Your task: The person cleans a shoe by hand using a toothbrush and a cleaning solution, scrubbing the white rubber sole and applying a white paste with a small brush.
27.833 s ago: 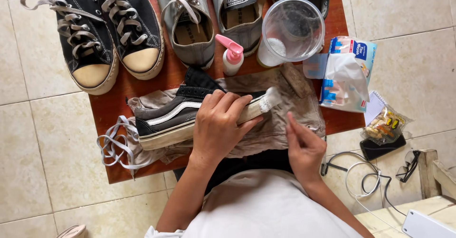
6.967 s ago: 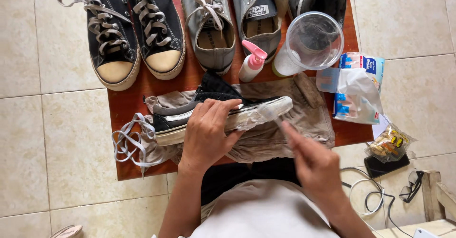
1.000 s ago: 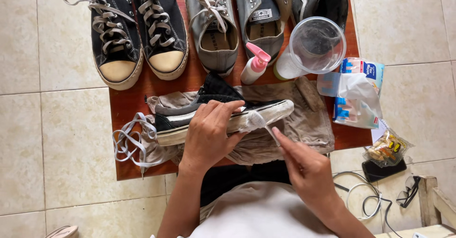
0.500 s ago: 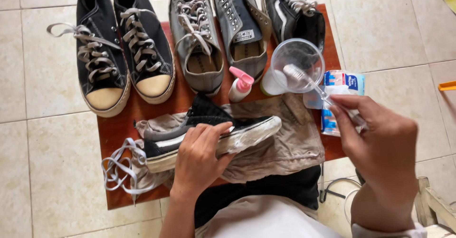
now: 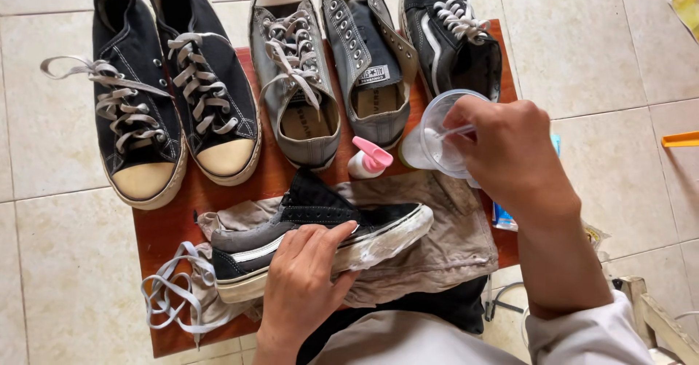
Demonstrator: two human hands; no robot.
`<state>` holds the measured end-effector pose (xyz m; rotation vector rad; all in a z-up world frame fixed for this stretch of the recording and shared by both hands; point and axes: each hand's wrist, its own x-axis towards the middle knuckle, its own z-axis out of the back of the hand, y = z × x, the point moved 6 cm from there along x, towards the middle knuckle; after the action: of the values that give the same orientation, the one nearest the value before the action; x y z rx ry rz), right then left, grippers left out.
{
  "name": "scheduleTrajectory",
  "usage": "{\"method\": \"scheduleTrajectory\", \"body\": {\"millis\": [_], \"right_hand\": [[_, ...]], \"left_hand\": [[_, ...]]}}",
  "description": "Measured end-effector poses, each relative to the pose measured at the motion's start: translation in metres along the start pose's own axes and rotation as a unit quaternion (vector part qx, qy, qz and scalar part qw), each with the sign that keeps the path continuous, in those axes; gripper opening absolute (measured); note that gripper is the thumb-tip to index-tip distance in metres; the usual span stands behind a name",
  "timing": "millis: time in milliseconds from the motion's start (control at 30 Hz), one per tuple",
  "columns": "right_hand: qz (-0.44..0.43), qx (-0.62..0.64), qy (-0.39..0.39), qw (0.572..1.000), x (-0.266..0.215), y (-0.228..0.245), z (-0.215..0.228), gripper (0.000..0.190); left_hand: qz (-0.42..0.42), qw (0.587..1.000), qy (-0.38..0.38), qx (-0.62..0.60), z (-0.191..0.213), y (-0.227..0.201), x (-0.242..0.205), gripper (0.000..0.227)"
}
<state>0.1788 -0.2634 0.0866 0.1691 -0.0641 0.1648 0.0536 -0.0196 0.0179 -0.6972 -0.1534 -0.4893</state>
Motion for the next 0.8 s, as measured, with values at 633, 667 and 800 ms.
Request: {"method": "scheduleTrajectory", "body": {"millis": [633, 667, 800], "right_hand": [[0.089, 0.208, -0.152, 0.962, -0.077, 0.027, 0.073, 0.013], [0.1, 0.219, -0.174, 0.955, -0.088, 0.027, 0.073, 0.016], [0.077, 0.239, -0.251, 0.935, -0.124, 0.019, 0.059, 0.02]], "left_hand": [[-0.013, 1.0, -0.019, 0.005, 0.002, -0.001, 0.001, 0.06], [-0.018, 1.0, -0.019, 0.007, 0.002, -0.001, 0.002, 0.062], [-0.027, 0.999, -0.02, 0.025, 0.002, -0.005, 0.0, 0.064]]}}
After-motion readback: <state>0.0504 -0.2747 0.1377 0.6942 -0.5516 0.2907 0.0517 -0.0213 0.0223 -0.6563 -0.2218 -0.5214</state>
